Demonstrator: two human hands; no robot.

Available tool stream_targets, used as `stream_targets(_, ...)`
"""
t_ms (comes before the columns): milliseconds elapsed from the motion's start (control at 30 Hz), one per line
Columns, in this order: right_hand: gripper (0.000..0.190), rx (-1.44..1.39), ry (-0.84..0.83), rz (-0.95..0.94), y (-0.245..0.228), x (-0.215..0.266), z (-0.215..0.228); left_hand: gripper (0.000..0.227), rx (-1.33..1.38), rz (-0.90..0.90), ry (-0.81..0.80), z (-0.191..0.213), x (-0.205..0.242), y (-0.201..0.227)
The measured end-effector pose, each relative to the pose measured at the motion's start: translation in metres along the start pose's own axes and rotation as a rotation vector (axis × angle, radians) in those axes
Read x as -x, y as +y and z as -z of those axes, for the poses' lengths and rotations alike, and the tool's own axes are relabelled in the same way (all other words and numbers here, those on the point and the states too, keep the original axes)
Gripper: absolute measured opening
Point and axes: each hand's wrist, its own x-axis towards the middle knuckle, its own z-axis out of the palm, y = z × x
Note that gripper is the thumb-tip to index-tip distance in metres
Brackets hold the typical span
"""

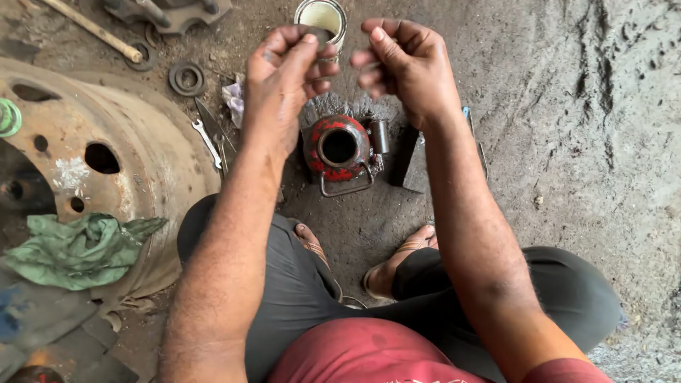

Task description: The person sits on the workshop floor and scoops grease from a small red pot, packing it into a wheel bearing/seal by hand. They handle a wire loop, then hold the bearing in one hand while pressing grease into it with a screwdriver, working it around the part.

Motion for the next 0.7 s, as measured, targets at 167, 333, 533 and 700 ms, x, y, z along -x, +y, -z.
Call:
stream_targets(167, 0.034, 0.416, 0.036, 0.085, 0.006, 0.002, -0.007, 0.014, -0.089, 0.016, 0.029, -0.008, -0.007, -0.02)
stream_targets(333, 0.028, 0.455, -0.039, 0.138, -0.001, 0.003, -0.007, 0.014, -0.005, 0.049, 0.043, -0.007, -0.015, -0.038)
stream_targets(533, 0.015, 0.552, 0.006, 0.343, -0.018, 0.012, -0.019, 0.017, 0.202, 0.1, 0.109, -0.006, -0.015, -0.05)
stream_targets(700, 0.013, 0.88, 0.063, 0.656, -0.027, 0.018, -0.027, 0.016, 0.24, 0.113, 0.036, -0.013, -0.013, -0.052)
